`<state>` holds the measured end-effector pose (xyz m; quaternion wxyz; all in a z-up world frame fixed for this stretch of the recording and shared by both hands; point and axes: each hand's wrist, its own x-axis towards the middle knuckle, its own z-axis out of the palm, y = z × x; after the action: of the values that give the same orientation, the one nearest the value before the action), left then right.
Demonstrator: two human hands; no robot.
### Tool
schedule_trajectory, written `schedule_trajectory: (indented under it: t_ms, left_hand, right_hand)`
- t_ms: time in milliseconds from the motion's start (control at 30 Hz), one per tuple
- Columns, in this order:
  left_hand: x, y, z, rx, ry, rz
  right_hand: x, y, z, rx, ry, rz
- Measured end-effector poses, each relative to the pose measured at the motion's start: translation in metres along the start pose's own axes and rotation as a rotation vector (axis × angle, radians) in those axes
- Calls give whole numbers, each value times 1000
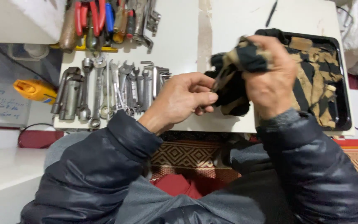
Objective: The person sits at a workbench and wipes various metal tools, including Allen keys and a screwdriver, using a striped cloth. They handle each tool individually, cleaning it before placing it back on the table or into a tray.
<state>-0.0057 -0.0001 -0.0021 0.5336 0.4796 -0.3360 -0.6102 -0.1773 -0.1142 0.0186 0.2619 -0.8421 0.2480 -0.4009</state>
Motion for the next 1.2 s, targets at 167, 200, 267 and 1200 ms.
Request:
schedule_trajectory:
  t_ms: [167, 200, 267, 1200]
  left_hand:
    - [10, -21, -2, -113, -7, 64]
    - [13, -24, -2, -127, -29, 67]
    - [12, -22, -1, -138, -16, 78]
    - [1, 0, 0, 31, -27, 51]
  right_hand:
    - [-9, 11, -5, 343, -8, 207]
    - [-9, 7, -5, 306, -39, 274]
    - [-12, 3, -4, 291, -93, 324]
    - [11, -11, -21, 604, 142, 601]
